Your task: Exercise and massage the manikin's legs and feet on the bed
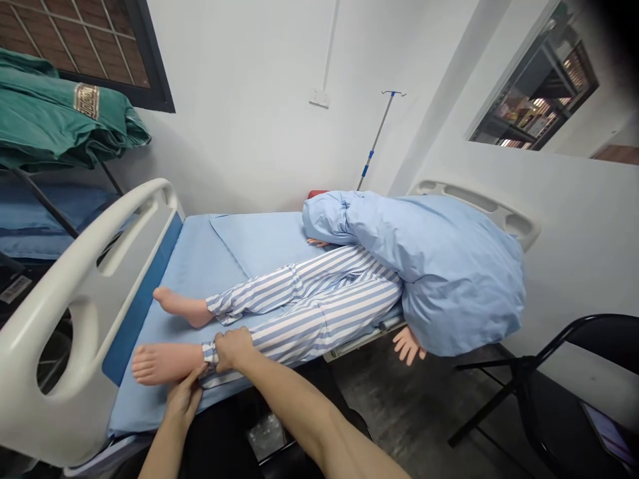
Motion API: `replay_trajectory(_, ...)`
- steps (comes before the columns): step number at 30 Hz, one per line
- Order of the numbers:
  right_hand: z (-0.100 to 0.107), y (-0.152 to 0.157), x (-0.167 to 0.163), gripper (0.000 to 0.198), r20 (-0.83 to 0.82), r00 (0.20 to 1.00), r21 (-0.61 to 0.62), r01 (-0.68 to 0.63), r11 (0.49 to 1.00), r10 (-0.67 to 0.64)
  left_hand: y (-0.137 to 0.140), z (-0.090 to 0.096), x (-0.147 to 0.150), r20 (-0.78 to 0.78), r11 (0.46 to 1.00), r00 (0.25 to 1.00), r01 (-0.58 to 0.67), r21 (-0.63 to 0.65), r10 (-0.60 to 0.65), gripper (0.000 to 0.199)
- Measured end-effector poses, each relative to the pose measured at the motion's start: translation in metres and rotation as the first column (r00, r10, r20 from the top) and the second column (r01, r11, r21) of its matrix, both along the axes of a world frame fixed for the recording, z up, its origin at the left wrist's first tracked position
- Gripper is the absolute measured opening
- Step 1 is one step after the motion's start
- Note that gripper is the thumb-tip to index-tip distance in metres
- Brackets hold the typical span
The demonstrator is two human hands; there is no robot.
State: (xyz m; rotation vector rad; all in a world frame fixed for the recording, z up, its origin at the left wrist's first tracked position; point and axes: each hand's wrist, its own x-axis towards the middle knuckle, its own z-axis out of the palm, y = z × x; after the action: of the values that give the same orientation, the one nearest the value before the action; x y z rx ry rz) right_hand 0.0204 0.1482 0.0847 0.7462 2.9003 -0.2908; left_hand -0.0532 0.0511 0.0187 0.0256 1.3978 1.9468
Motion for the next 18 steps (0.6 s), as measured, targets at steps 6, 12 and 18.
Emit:
replay_trajectory(6, -0.015, 0.002, -0.005, 0.061, -0.043, 0.999, 0.038, 0.013, 0.999, -0.011, 0.000, -0.024, -0.008, 0.028, 0.999, 0.999, 0.015, -0.040, -0.014, 0.035)
replay_trajectory(12, -0.012, -0.001, -0.003, 0.058, -0.015, 0.999, 0.015, 0.028, 0.999, -0.028, 0.002, -0.019, -0.006, 0.016, 0.999, 0.999, 0.039, -0.018, -0.039, 0.033)
replay_trajectory(18, -0.006, -0.004, 0.001, 0.058, -0.042, 0.999, 0.006, 0.023, 1.000, -0.023, -0.001, 0.004, 0.008, 0.010, 0.995, 1.000, 0.020, -0.101, -0.019, 0.026)
